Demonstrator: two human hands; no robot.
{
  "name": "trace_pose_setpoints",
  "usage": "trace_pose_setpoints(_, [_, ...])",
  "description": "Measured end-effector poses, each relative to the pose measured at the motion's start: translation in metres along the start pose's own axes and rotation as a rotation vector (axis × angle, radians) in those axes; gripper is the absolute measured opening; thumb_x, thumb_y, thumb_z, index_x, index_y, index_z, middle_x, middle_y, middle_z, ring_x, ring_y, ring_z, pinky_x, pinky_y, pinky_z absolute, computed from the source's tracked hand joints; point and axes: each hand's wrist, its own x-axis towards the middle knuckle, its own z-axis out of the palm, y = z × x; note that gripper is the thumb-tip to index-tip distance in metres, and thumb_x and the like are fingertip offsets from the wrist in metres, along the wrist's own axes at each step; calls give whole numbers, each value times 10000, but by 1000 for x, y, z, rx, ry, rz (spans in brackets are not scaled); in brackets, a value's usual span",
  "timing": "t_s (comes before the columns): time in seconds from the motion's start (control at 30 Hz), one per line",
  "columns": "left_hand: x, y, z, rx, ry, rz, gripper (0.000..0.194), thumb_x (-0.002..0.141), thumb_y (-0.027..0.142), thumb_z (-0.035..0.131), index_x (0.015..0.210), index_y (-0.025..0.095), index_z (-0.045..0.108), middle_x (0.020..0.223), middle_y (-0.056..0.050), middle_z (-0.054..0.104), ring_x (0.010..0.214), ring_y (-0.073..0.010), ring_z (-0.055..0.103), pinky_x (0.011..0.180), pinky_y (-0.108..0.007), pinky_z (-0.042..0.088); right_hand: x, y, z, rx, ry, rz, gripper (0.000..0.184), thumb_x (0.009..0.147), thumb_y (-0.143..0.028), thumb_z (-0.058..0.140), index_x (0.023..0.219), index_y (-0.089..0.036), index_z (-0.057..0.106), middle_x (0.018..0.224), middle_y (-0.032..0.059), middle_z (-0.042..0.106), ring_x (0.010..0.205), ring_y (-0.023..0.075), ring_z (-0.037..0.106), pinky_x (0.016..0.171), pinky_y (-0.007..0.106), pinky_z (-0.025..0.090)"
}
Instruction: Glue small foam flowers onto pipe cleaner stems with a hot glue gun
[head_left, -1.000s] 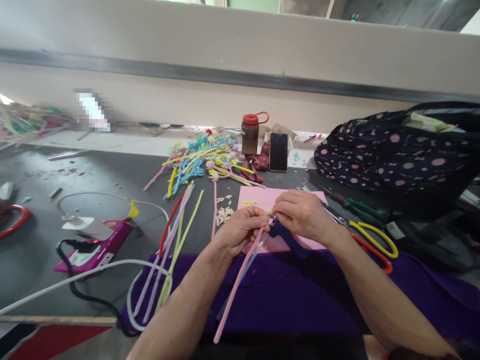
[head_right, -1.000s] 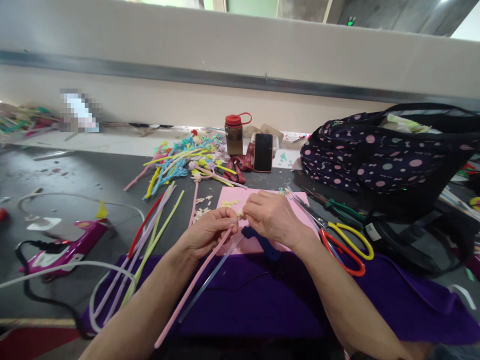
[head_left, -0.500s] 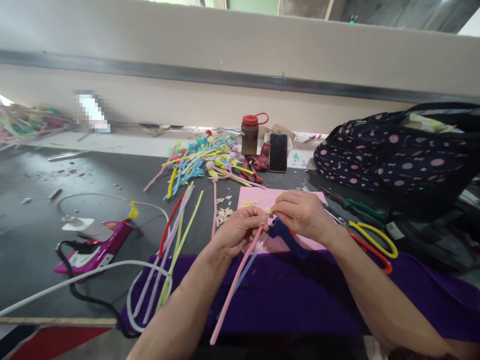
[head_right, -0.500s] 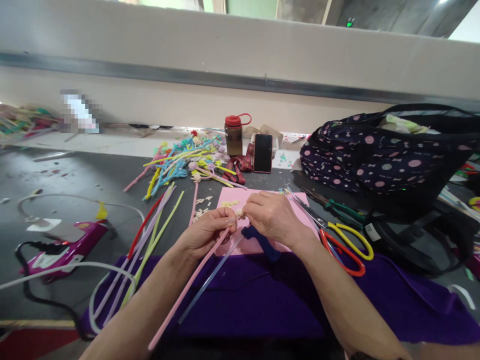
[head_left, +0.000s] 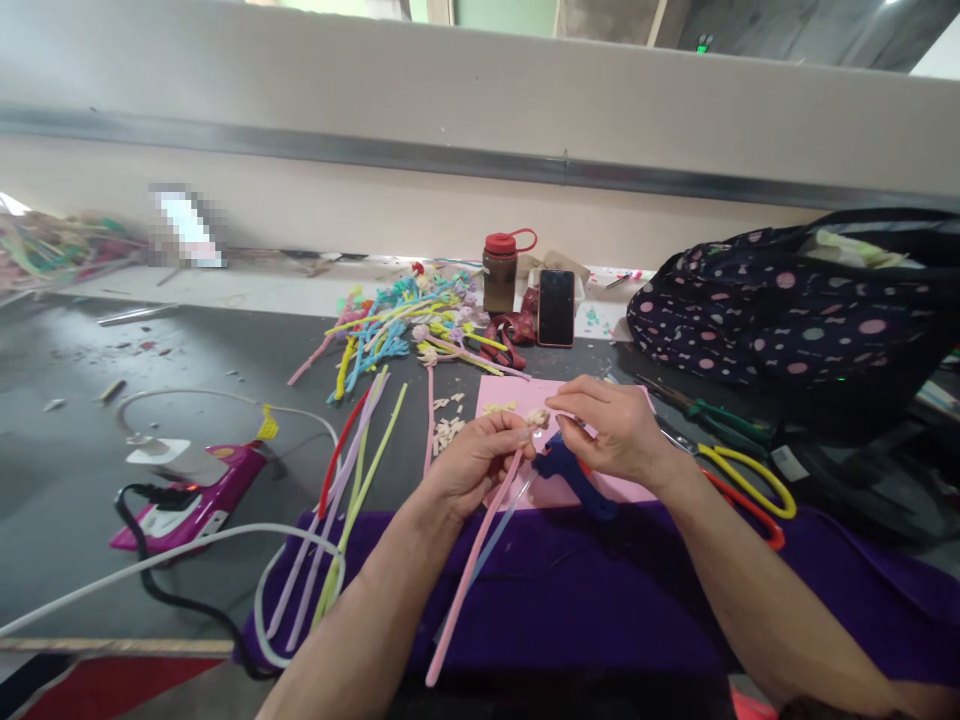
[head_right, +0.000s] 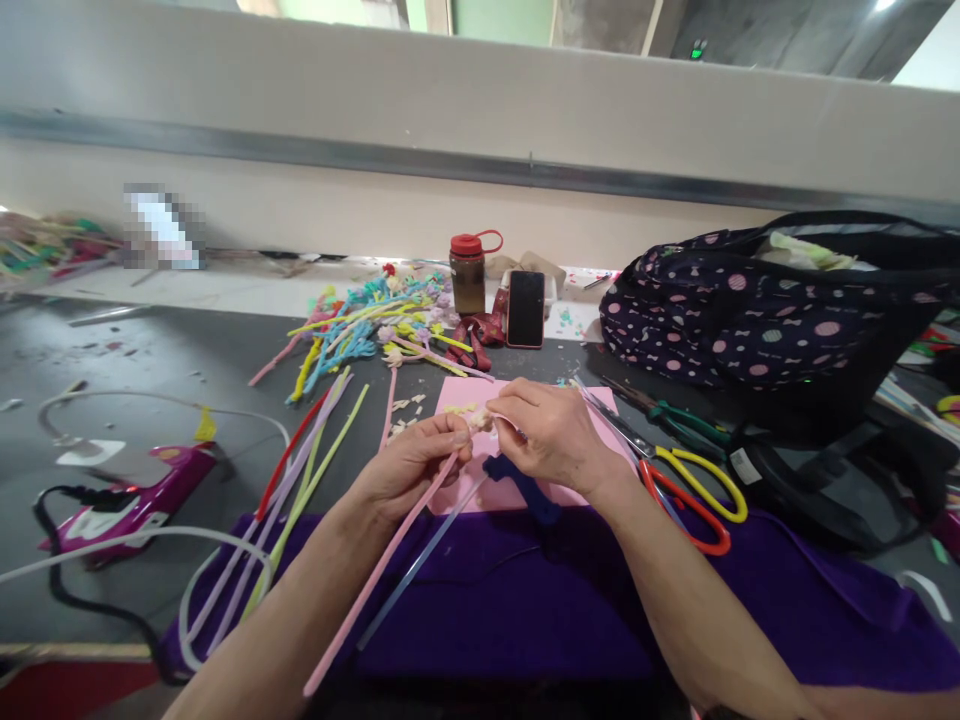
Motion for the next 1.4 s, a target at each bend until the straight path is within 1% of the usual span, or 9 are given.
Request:
trace_pose_setpoints(0.13, [-3,2,2,-27,-18,51,162,681,200,679,705,141,531,564,15,593,392,-35,459,390,-134,319,1,-3,-1,177,99,145,219,779,-133,504,940,-173,648,922,65,640,777,141,590,646,250,460])
trace_pose_setpoints(0.27, [-9,5,7,-101,-41,102,160,689,190,675,731,140,528,578,8,591,435,-40,481,424,-130,344,6,-8,2,458,184,488,212,796,-218,515,969,-180,632,820,41,639,664,126,573,561,241,451])
trace_pose_setpoints(0.33, [-11,6,8,-130,-58,128,171,683,188,680,729,140,522,580,4,592,449,-44,487,427,-127,341,8,-11,6,683,129,662,254,780,-261,540,1012,-178,601,788,26,638,604,112,564,506,222,439])
trace_pose_setpoints(0.43, [-13,8,9,-152,-62,175,185,685,193,678,715,141,502,578,4,594,441,-40,477,427,-124,338,11,-17,11,937,-21,779,181,760,-276,553,895,-168,607,747,8,634,518,83,543,427,185,381])
trace_pose_setpoints(0.53, [-13,9,8,-161,-24,212,215,673,188,683,708,154,474,573,8,602,443,-45,484,424,-121,332,11,-24,16,1051,-92,802,128,768,-281,549,770,-160,590,682,-7,618,481,70,521,404,172,337])
trace_pose_setpoints(0.77, [-13,8,5,-75,24,269,306,646,221,705,739,184,416,582,14,622,484,-75,527,429,-137,324,9,-32,21,1110,-102,763,129,750,-270,580,797,-152,600,708,4,631,478,70,504,407,180,344])
trace_pose_setpoints(0.93, [-17,12,7,66,68,372,336,653,218,697,901,178,474,603,15,632,457,-60,493,423,-144,305,9,-29,17,1047,67,763,79,708,-228,615,753,-165,603,638,-29,611,473,69,506,431,184,396])
trace_pose_setpoints(1.13, [-19,16,13,261,194,531,702,653,182,694,1273,218,366,595,49,609,475,-68,495,439,-156,336,10,-33,11,936,165,708,49,712,-217,609,709,-169,598,609,-30,599,466,77,508,431,192,415])
trace_pose_setpoints(1.4, [-20,9,18,355,259,607,771,655,163,693,1327,255,325,646,56,600,588,-99,591,545,-189,432,10,-44,10,888,202,683,94,719,-253,629,759,-170,611,641,-14,596,507,95,521,469,217,433])
